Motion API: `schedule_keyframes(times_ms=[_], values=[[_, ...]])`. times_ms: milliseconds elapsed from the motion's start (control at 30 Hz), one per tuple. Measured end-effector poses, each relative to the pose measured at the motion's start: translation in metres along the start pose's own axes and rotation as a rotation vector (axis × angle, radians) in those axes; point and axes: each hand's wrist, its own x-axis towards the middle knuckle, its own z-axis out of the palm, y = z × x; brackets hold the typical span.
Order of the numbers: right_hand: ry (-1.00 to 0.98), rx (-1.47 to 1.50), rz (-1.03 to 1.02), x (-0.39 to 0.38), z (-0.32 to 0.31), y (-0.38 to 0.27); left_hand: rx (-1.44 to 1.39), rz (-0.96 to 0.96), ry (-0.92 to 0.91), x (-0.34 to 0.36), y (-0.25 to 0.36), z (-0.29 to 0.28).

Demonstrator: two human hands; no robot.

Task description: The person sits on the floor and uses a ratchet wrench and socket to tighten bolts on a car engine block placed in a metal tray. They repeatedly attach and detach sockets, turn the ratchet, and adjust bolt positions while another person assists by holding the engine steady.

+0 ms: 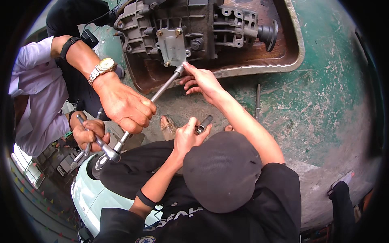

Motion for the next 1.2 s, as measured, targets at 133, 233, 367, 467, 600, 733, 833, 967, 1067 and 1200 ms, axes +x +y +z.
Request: schedule_keyframes(times_ms=[133,233,367,467,600,733,833,967,1067,1200], values=[[-0.017,0.150,0.075,0.011,0.011,-0.005,-0.004,0.015,0.046,-0.003,-0.001,0.001],[-0.005,0.229,0.105,0.013,0.013,-0.004,-0.073,-0.012,0.052,-0.006,-0.004,0.000],[-0.042,0.276,0.114,0.013,0.013,-0.001,-0.039,-0.076,0.004,-0.008,-0.010,0.000],[-0.131,0.291,0.098,0.007,0.014,0.001,-0.050,-0.077,0.033,-0.009,-0.014,0.001],[-0.407,0.247,-0.016,-0.008,0.015,0.000,-0.069,-0.103,0.050,-0.010,-0.021,-0.001],[-0.742,0.338,-0.182,-0.021,0.008,-0.016,-0.055,-0.155,0.037,-0.012,-0.023,-0.006],[-0.815,0.313,-0.256,-0.029,0.001,-0.033,-0.102,-0.252,0.000,-0.011,-0.025,-0.009],[-0.736,0.081,-0.328,-0.044,-0.003,-0.050,-0.148,-0.280,0.014,-0.006,-0.028,-0.010],[-0.592,-0.070,-0.392,-0.055,0.001,-0.055,-0.171,-0.272,0.013,-0.004,-0.029,-0.010],[-0.519,-0.090,-0.459,-0.068,0.010,-0.058,-0.167,-0.255,0.019,-0.005,-0.030,-0.011]])
